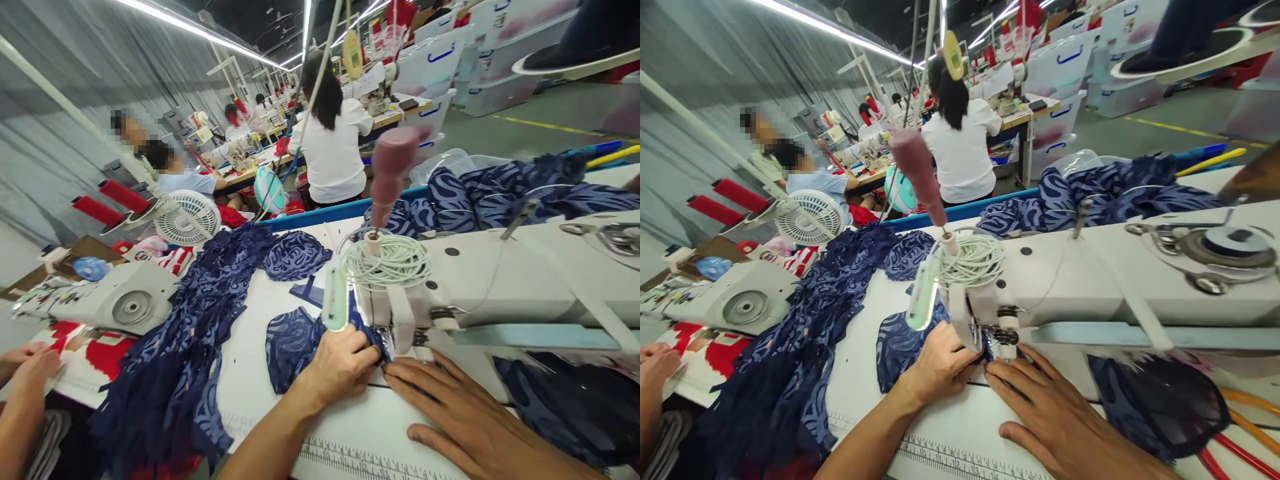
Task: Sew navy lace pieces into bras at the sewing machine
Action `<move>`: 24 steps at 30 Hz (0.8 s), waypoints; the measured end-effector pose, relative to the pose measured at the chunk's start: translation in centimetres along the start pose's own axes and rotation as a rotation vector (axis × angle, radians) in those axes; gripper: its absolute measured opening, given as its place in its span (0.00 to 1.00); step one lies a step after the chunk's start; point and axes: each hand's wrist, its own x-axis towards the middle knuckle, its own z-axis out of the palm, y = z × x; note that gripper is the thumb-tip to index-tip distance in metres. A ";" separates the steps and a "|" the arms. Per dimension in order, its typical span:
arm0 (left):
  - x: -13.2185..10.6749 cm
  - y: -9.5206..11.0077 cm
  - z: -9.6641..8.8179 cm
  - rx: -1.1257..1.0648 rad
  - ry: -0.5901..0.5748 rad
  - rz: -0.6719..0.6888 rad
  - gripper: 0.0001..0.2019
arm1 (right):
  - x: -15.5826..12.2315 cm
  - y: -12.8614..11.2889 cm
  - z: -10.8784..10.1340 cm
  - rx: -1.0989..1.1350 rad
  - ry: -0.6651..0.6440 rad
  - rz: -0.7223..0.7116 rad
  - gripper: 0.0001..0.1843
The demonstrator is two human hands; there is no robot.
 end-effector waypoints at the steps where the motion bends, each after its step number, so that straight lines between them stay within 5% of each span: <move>1: 0.0 0.0 0.0 0.007 0.001 -0.013 0.05 | 0.0 0.0 0.2 0.014 0.021 0.008 0.30; 15: -0.4 1.8 -1.3 0.031 0.022 -0.079 0.12 | -0.3 -0.6 -0.1 -0.008 0.005 -0.014 0.33; 24: -0.7 2.1 -1.4 0.028 0.045 -0.112 0.14 | 0.1 -0.4 -0.3 0.039 -0.019 0.012 0.21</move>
